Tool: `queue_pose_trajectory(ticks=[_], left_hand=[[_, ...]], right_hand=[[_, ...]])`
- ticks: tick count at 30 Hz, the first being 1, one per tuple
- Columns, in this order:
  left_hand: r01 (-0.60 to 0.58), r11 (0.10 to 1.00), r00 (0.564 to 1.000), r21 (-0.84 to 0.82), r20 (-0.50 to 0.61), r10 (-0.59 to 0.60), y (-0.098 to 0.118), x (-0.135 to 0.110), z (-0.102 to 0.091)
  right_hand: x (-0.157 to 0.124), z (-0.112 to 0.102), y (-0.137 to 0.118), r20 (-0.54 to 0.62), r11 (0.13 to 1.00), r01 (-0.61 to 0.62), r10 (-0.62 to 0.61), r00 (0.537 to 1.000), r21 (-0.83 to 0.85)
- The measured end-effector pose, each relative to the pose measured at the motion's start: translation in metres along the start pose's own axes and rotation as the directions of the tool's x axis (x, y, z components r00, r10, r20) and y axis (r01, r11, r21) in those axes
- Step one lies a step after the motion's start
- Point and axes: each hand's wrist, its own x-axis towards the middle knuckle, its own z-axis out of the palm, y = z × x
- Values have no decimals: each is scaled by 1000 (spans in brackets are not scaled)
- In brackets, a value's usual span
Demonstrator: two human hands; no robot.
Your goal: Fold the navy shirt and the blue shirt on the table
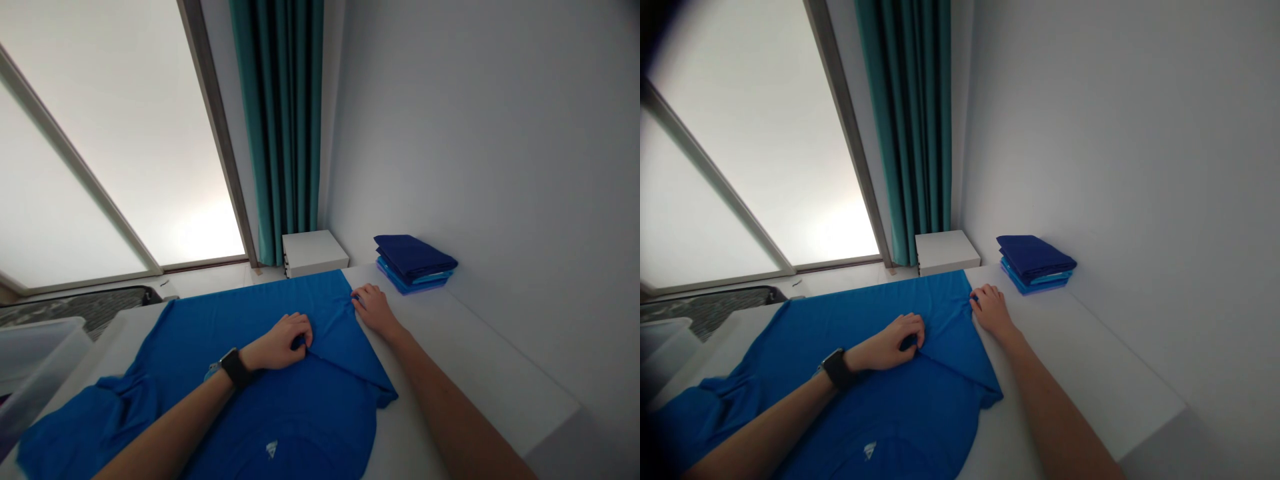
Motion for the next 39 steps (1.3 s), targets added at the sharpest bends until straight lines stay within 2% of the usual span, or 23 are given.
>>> queue_pose_trajectory(ticks=[3, 10, 16, 20, 25, 30, 35, 37, 39], left_hand=[[1, 1000, 1000, 0, -5, -1, 1, 0, 0], [-4, 1000, 1000, 29, -7, 4, 4, -1, -1], [-16, 999, 1000, 30, -16, 16, 3, 0, 0], [-21, 999, 1000, 49, -22, 22, 1, 0, 0], [-43, 996, 998, 84, -38, 46, -1, 1, 2], [-40, 998, 999, 57, -31, 42, -2, -1, 3], [-62, 995, 998, 79, -22, 63, -2, -2, -2], [-63, 992, 996, 108, -50, 69, 8, -3, -5], [-54, 986, 992, 155, -100, 70, 28, -4, -4]], right_hand=[[-1, 0, 0, 14, 1000, 8, -7, 1000, -16], [-3, -3, 3, 3, 998, 20, -20, 1000, 62], [-9, -19, -18, -30, 991, 77, -74, 997, 109], [-30, -37, -44, -26, 982, 127, -125, 992, 141], [-77, -56, -67, 79, 961, 195, -214, 974, 194], [-117, -58, -54, 186, 964, 127, -173, 967, 233], [-134, -57, -33, 163, 975, 46, -83, 983, 216], [-139, -58, -31, 134, 976, 32, -62, 989, 215], [-143, -59, -31, 110, 974, 21, -47, 993, 226]])
